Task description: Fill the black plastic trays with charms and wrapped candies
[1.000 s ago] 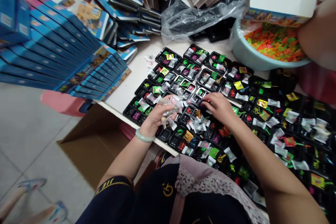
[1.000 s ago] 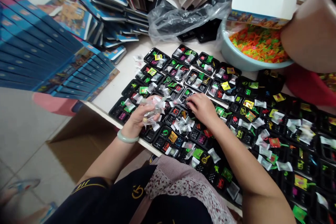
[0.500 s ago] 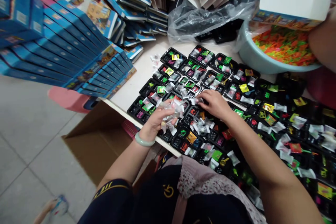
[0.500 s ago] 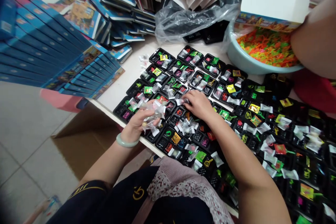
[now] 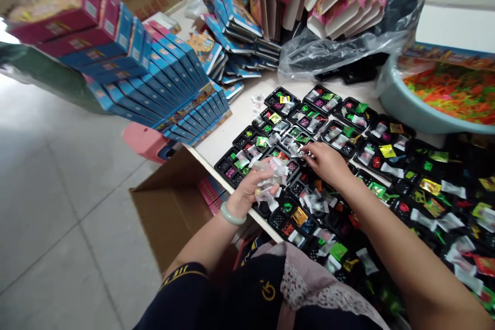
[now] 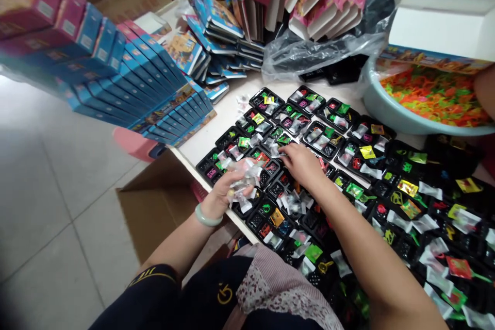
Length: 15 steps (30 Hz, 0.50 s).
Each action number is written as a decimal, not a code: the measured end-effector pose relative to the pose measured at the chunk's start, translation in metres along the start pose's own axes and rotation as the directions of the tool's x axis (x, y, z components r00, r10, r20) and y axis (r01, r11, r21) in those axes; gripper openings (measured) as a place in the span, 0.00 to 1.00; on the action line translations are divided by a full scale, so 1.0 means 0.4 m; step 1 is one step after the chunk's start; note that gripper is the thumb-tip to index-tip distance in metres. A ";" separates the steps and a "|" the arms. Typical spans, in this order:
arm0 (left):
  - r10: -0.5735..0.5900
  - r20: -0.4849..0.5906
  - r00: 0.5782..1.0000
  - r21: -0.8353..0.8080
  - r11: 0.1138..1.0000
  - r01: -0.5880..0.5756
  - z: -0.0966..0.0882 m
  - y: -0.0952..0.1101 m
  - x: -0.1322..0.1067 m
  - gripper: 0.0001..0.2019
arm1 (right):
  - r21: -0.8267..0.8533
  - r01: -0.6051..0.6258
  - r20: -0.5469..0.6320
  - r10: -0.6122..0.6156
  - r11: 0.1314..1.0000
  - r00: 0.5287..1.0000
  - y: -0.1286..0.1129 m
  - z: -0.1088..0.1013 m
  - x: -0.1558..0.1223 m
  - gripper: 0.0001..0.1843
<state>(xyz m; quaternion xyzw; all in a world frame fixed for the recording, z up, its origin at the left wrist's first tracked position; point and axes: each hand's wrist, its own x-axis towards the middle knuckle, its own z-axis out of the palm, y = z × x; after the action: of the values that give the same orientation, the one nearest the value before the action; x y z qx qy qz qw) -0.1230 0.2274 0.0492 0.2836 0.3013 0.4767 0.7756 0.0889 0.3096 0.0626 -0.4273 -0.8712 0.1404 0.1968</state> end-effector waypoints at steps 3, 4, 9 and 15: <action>0.056 -0.032 0.998 -0.012 0.998 -0.057 -0.001 0.035 -0.018 0.21 | -0.174 -0.111 -0.001 0.113 0.978 0.994 -0.025 0.029 0.055 0.12; 0.075 -0.036 0.996 -0.012 0.997 -0.076 -0.005 0.044 -0.023 0.21 | -0.220 -0.148 0.001 0.152 0.964 0.988 -0.033 0.037 0.070 0.14; 0.147 -0.064 0.987 -0.008 0.989 -0.148 -0.034 0.065 -0.038 0.21 | -0.297 -0.276 0.065 0.308 0.914 0.949 -0.060 0.059 0.104 0.15; 0.177 -0.118 0.977 -0.026 0.983 -0.181 -0.061 0.080 -0.054 0.21 | -0.287 -0.402 0.142 0.453 0.870 0.880 -0.062 0.032 0.081 0.18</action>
<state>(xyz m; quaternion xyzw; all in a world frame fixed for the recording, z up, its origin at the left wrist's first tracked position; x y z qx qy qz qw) -0.1672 0.2239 0.0607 0.2672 0.3099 0.5657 0.7160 0.0477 0.3200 0.0686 -0.6147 -0.7804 0.1133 0.0145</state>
